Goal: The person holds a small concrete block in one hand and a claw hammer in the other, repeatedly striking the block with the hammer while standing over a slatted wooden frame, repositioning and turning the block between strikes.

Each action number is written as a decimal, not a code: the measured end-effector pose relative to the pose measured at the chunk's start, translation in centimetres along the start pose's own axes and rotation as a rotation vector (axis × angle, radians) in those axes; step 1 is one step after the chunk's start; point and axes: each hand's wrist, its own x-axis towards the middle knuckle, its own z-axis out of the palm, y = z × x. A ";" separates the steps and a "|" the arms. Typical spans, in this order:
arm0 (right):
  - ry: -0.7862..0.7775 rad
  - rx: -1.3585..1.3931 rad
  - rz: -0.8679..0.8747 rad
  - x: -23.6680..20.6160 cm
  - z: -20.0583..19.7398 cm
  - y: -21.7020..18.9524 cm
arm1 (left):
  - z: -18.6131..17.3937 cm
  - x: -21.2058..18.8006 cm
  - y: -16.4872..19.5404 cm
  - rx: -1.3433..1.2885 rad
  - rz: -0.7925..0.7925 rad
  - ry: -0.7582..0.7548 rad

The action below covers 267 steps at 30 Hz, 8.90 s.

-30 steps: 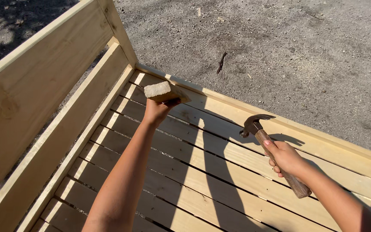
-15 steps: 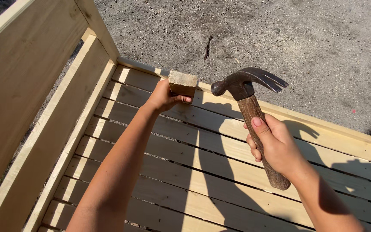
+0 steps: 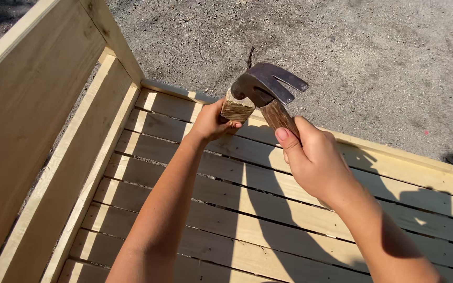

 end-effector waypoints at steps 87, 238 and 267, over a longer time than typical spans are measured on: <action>0.193 0.190 0.336 -1.6 19.3 19.8 | 0.0 -0.4 -5.1 -0.172 0.056 0.024; 0.105 0.072 0.281 -7.9 19.6 16.1 | -1.0 -11.7 -4.3 -0.004 0.334 0.117; 0.009 0.982 0.610 -13.8 13.5 15.2 | -1.8 -16.4 -6.5 -0.211 0.217 -0.009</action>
